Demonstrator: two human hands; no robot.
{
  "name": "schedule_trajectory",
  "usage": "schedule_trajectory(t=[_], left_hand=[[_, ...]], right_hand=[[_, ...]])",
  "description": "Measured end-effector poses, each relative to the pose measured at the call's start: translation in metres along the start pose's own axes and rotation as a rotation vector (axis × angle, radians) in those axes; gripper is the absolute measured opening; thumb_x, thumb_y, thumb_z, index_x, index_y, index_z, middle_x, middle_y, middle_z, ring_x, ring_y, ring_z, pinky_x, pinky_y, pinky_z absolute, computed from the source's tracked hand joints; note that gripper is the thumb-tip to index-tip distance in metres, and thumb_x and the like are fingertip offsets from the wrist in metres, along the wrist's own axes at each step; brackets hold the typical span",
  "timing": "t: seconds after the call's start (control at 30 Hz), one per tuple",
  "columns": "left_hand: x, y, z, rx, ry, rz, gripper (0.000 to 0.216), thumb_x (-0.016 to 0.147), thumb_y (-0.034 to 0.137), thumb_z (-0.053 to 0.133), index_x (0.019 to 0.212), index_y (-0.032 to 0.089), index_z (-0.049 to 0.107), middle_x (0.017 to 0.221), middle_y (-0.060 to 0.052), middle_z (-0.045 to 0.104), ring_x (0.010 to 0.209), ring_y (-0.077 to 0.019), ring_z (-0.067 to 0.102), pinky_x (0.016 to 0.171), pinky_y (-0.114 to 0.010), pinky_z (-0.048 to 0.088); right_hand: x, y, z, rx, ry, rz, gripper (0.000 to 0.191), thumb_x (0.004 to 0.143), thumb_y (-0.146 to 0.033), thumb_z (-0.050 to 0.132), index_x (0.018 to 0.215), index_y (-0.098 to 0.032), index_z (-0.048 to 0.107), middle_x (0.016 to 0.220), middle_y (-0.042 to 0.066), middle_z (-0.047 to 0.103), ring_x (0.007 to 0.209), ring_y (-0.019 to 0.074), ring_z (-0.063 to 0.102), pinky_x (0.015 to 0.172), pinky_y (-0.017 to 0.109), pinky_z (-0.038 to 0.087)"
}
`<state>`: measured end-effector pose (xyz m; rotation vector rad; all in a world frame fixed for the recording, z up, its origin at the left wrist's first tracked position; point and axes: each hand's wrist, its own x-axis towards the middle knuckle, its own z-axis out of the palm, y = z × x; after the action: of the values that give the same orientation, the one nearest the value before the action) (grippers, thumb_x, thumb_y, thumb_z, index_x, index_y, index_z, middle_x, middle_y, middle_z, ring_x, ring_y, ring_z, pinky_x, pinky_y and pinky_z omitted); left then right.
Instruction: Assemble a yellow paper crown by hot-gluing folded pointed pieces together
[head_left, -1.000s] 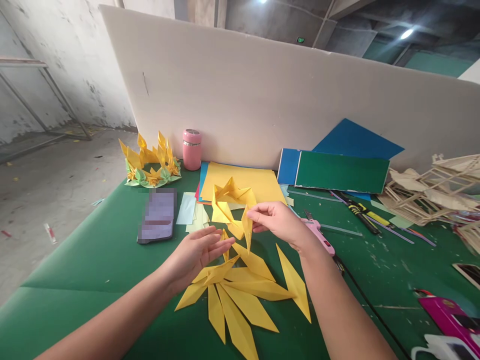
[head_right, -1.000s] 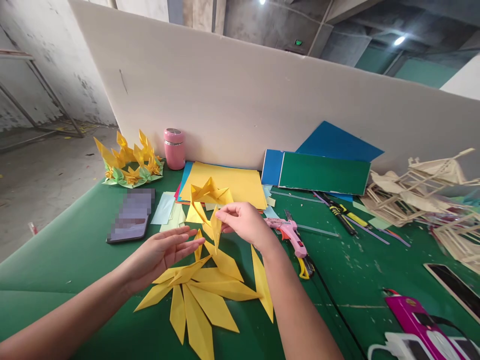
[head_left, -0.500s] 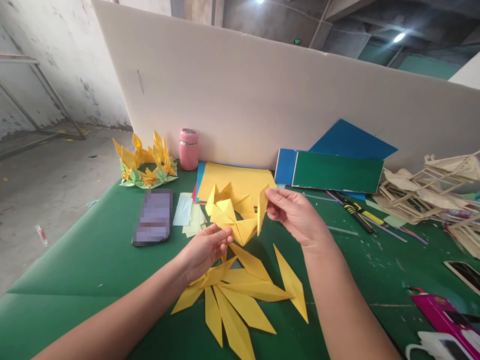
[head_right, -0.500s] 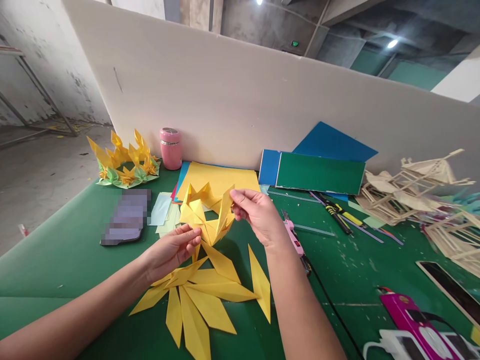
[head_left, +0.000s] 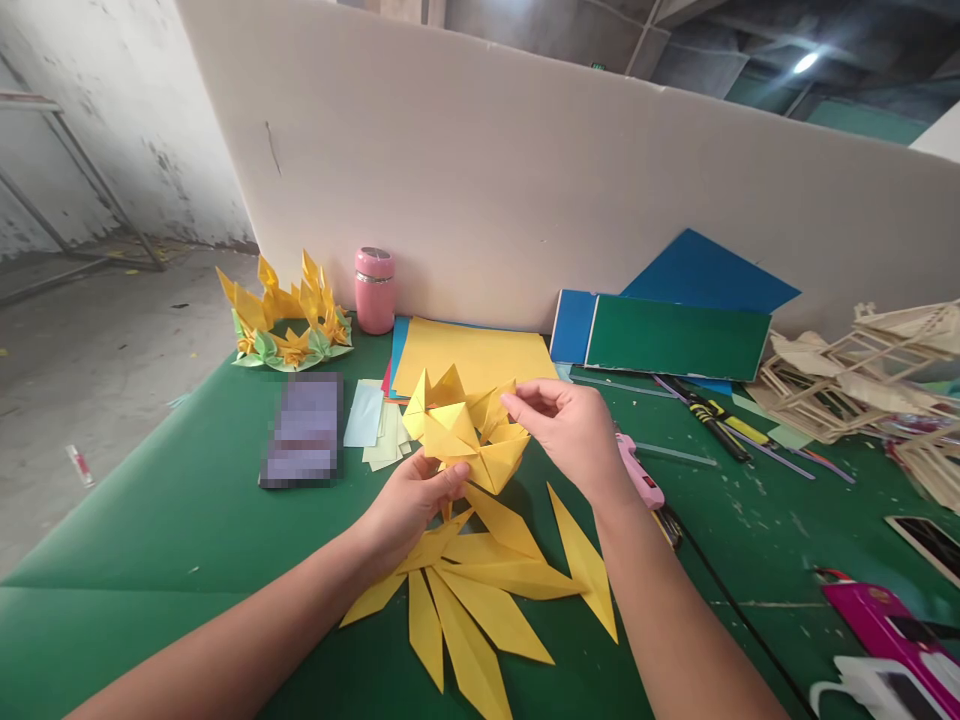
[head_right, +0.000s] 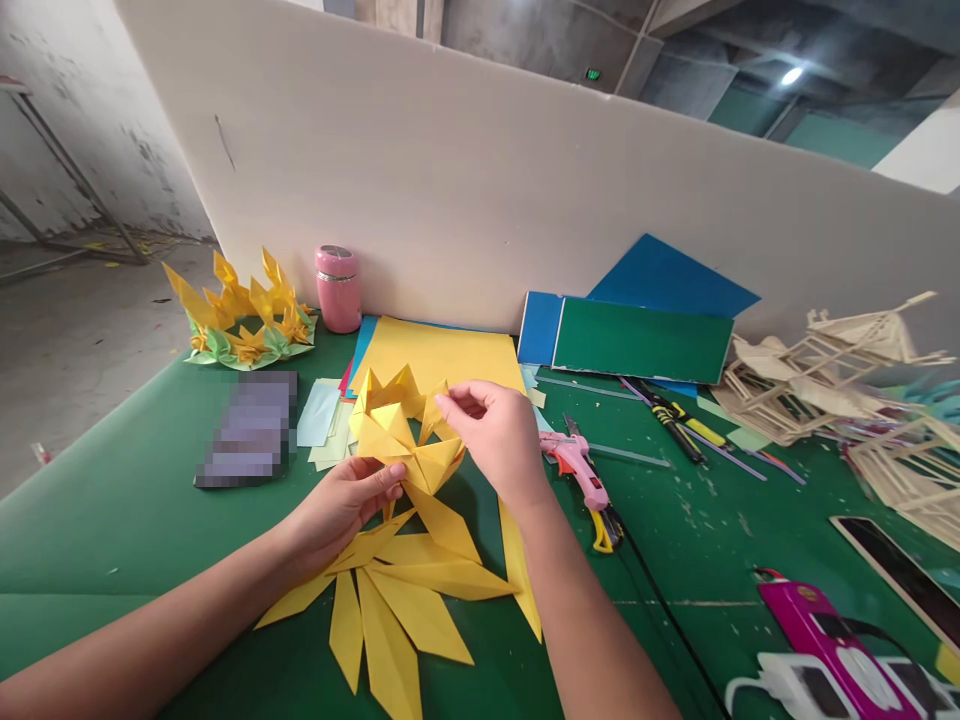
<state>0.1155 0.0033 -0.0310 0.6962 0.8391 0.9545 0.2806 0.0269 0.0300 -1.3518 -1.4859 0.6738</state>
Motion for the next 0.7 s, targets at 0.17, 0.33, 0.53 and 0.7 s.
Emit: schedule_trajectory(t=[0.17, 0.33, 0.53, 0.7], left_hand=[[0.0011, 0.0000, 0.0012, -0.032, 0.001, 0.019, 0.034, 0.057, 0.034, 0.085, 0.085, 0.020, 0.072, 0.083, -0.001, 0.070, 0.071, -0.0107, 0.057, 0.075, -0.025, 0.045], [0.0027, -0.0028, -0.0015, -0.027, 0.017, 0.025, 0.028, 0.061, 0.033, 0.083, 0.083, 0.019, 0.072, 0.081, 0.000, 0.069, 0.064, -0.0082, 0.053, 0.070, -0.023, 0.045], [0.0025, -0.0037, -0.0025, -0.050, 0.022, 0.026, 0.026, 0.060, 0.032, 0.084, 0.080, 0.020, 0.072, 0.080, 0.001, 0.069, 0.067, -0.0085, 0.056, 0.070, -0.022, 0.046], [0.0014, -0.0027, -0.0008, -0.078, 0.015, 0.031, 0.027, 0.059, 0.032, 0.084, 0.079, 0.020, 0.072, 0.079, 0.001, 0.069, 0.067, -0.0080, 0.057, 0.070, -0.021, 0.047]], right_hand=[[-0.0040, -0.0009, 0.0062, -0.067, -0.062, -0.001, 0.017, 0.072, -0.034, 0.064, 0.070, -0.018, 0.069, 0.073, 0.006, 0.075, 0.070, 0.0219, 0.070, 0.066, 0.032, 0.053], [-0.0060, -0.0026, 0.0087, -0.102, -0.078, 0.004, 0.017, 0.073, -0.034, 0.063, 0.069, -0.018, 0.069, 0.074, 0.006, 0.075, 0.070, 0.0223, 0.070, 0.066, 0.033, 0.053], [-0.0086, -0.0065, 0.0086, -0.090, -0.083, 0.029, 0.017, 0.072, -0.034, 0.063, 0.068, -0.019, 0.068, 0.073, 0.006, 0.075, 0.069, 0.0222, 0.069, 0.065, 0.033, 0.053], [-0.0094, -0.0082, 0.0091, -0.096, -0.076, 0.028, 0.018, 0.072, -0.035, 0.063, 0.066, -0.018, 0.066, 0.071, 0.006, 0.074, 0.067, 0.0217, 0.069, 0.064, 0.032, 0.052]])
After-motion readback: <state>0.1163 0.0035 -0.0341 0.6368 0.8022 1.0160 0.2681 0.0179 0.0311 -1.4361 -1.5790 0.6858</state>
